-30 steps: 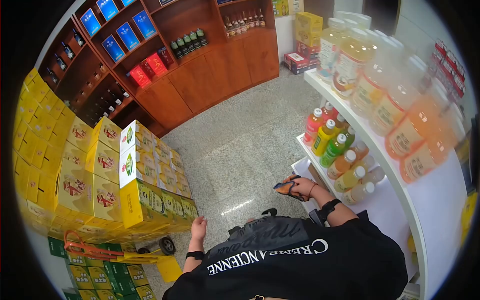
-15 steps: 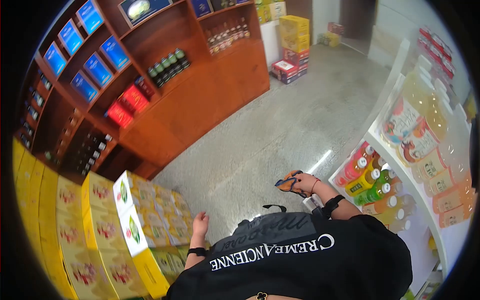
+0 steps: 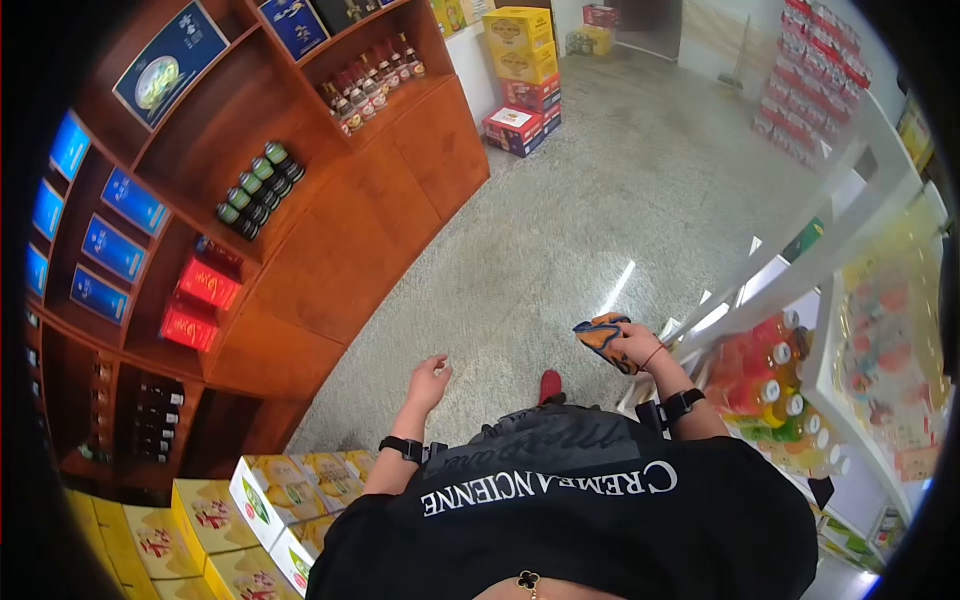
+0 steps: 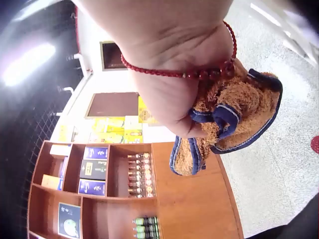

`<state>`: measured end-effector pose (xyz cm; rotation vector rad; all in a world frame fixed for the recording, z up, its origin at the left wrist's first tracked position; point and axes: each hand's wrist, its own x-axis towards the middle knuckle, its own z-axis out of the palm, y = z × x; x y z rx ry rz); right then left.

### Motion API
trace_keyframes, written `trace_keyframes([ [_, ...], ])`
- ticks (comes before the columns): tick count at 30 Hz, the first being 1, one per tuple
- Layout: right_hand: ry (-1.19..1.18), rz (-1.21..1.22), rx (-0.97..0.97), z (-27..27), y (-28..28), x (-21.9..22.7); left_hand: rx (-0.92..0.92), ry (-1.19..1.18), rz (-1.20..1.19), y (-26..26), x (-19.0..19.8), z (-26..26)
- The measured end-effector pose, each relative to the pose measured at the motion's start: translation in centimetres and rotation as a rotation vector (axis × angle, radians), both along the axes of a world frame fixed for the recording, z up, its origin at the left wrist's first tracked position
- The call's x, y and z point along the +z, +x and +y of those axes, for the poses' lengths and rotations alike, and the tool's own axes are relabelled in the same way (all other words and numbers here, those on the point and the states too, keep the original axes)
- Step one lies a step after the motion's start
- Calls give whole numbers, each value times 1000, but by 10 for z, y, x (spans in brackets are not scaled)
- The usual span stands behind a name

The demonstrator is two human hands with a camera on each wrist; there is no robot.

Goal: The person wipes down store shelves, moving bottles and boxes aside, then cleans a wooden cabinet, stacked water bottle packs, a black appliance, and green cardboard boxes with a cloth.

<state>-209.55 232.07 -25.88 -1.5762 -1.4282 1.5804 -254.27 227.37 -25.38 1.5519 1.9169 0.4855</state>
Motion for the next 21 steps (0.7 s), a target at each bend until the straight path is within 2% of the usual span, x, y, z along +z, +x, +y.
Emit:
trace_keyframes([
  [2,12,4,-124,36,5,-8,-82,0,32,9,14,46],
  [5,-17,38,-253,82,11,14,-199,-79,130,14,27,108],
  [6,-59,62,-267,104,18,-2,-231,-52,136,13,27,135],
  [9,7,102,-286,160,27,3,-249,45,120,19,43,201],
  [11,1,201,-297,194,30,9,-269,71,69,19,39,239],
  [14,3,109,-249,246,33,9,-239,37,66,30,48,281],
  [17,2,123,-267,303,26,29,-247,10,84,18,19,335],
  [20,31,-17,-232,365,17,55,-199,-13,17,13,-7,392],
  [21,19,-8,-190,392,23,39,-194,10,15,16,-17,412],
])
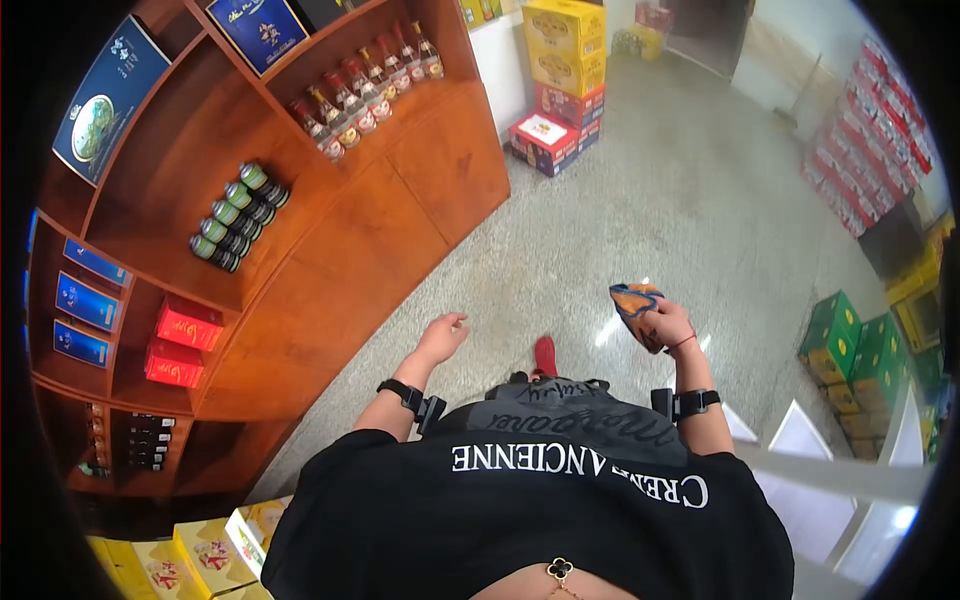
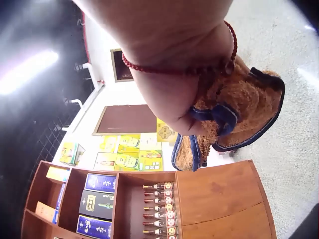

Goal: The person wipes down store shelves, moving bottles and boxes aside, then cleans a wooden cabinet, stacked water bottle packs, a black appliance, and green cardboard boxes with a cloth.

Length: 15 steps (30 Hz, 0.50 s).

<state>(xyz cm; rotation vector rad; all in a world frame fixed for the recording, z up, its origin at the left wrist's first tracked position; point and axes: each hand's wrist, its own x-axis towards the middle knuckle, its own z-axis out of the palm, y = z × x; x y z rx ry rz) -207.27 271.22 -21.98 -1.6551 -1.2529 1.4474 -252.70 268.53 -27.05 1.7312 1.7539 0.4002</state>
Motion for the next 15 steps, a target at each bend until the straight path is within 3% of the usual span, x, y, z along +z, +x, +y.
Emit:
trace_keyframes([
  [3,182,1,80,84,10,-51,54,70,-5,2,-6,69],
  [6,-33,-62,156,136,4,9,122,15,-21,15,-8,122],
  [8,59,-96,240,169,5,29,127,-6,-79,22,-4,164],
  [15,72,-75,402,300,23,28,187,114,-21,85,38,262],
])
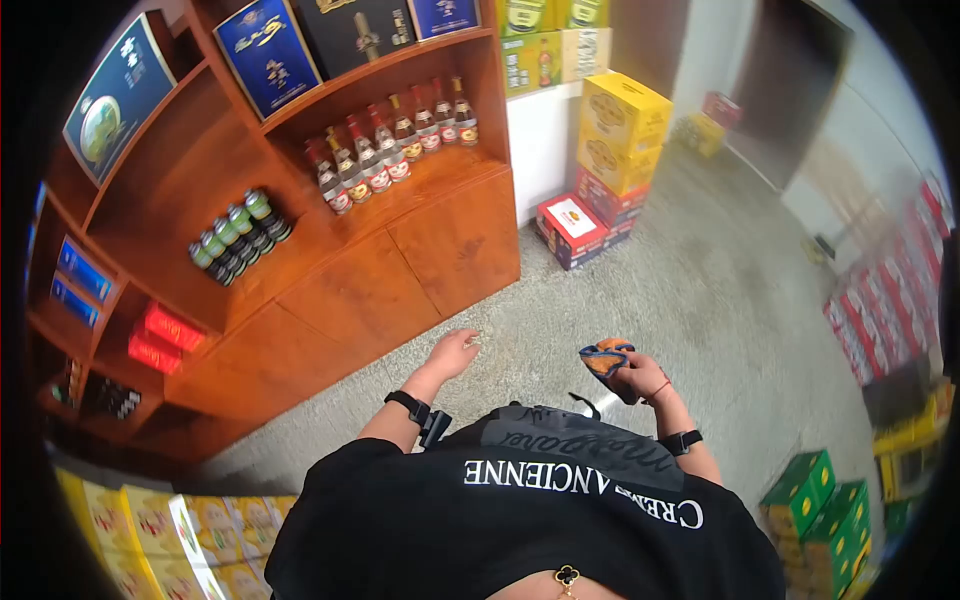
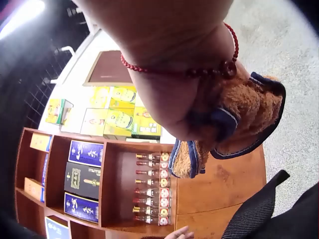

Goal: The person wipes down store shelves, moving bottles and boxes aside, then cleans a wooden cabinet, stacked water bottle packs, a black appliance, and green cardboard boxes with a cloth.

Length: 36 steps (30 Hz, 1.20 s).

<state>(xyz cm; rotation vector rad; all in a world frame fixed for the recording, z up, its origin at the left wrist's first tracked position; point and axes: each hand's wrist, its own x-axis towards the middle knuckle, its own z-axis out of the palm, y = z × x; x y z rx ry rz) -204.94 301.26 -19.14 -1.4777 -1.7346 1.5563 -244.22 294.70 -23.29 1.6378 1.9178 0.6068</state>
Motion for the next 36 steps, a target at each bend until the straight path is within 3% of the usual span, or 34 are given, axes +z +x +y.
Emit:
trace_keyframes([
  [5,-26,64,421,112,6,-5,259,89,54,53,-14,6],
  [7,243,-159,599,148,7,-2,440,71,17,85,-12,-2],
  [9,193,-157,771,179,10,2,596,24,-27,131,-11,-20],
  [15,154,-107,1072,218,12,-36,822,-17,33,245,14,-48],
  [17,140,-158,1186,206,15,-17,889,43,-5,282,11,-59],
  [22,52,-42,1347,173,33,-41,1031,27,22,378,-2,-85],
  [29,-72,-85,1526,92,116,-12,1232,50,-33,552,-7,-147],
  [31,-97,-92,1655,78,137,-14,1263,62,-25,601,-4,-165],
  [32,14,-104,1733,75,143,-21,1276,88,-4,622,-1,-173],
  [35,-144,-52,1744,56,169,7,1397,76,-28,681,4,-200],
  [36,-63,58,1772,51,173,4,1448,89,3,703,17,-208],
])
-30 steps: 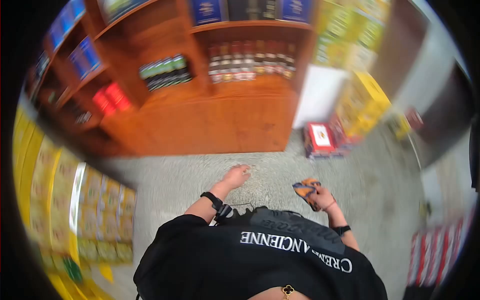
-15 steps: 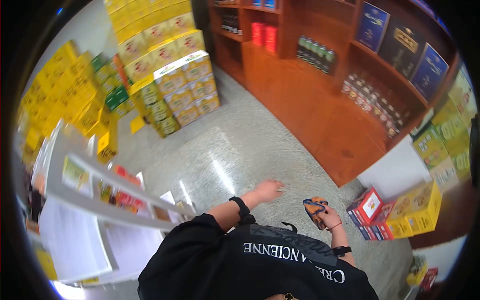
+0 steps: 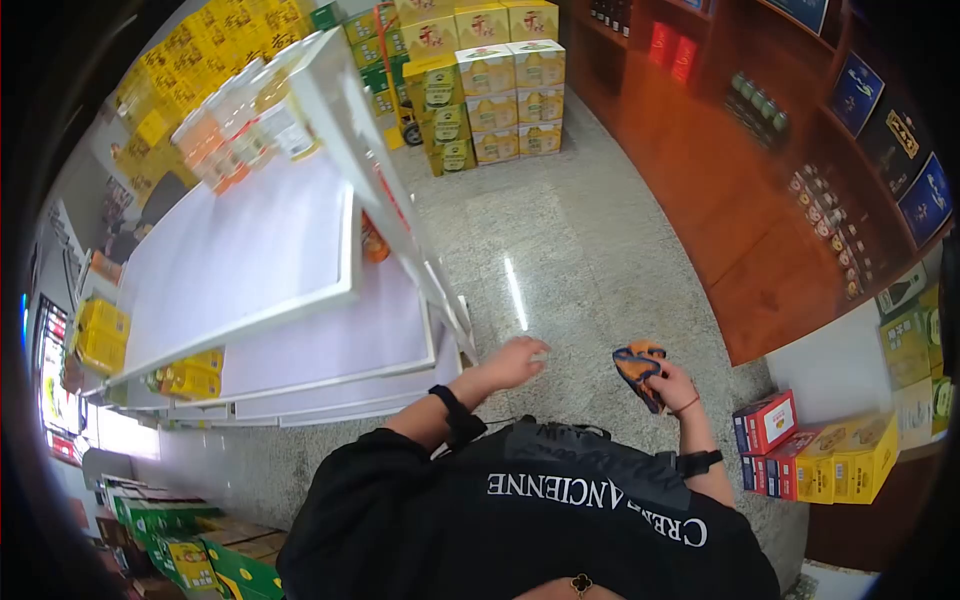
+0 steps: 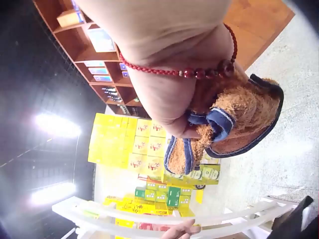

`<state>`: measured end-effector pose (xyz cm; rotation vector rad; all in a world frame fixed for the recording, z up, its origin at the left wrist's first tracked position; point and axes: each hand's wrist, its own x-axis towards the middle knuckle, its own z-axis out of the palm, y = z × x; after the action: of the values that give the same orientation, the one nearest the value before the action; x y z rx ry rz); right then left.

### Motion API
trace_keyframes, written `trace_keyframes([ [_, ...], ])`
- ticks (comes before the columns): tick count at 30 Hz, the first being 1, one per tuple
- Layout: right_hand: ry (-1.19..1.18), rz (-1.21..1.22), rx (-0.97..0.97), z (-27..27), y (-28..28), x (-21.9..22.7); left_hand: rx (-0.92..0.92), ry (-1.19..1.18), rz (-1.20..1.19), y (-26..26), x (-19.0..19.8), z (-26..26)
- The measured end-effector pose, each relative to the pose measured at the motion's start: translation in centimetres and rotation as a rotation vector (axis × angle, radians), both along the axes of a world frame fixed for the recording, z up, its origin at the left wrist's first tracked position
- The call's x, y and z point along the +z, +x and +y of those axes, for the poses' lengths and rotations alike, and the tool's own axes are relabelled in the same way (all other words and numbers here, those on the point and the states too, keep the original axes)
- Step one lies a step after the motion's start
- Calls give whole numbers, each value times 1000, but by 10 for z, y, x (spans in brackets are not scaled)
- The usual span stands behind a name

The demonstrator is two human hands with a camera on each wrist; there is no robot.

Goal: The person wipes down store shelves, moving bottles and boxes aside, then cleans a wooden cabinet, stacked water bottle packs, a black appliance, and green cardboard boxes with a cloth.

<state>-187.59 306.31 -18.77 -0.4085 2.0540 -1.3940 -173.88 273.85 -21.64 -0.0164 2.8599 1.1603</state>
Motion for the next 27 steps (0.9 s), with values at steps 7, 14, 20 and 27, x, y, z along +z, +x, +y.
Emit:
trace_keyframes([
  [7,121,56,204,-75,27,70,431,-129,313,158,103,-71],
  [14,-509,219,252,-170,61,177,758,-657,678,292,261,-159],
  [20,-591,614,241,-281,125,278,838,-724,601,380,295,-308],
  [27,-362,1065,342,-430,193,269,868,-826,372,492,280,-472],
])
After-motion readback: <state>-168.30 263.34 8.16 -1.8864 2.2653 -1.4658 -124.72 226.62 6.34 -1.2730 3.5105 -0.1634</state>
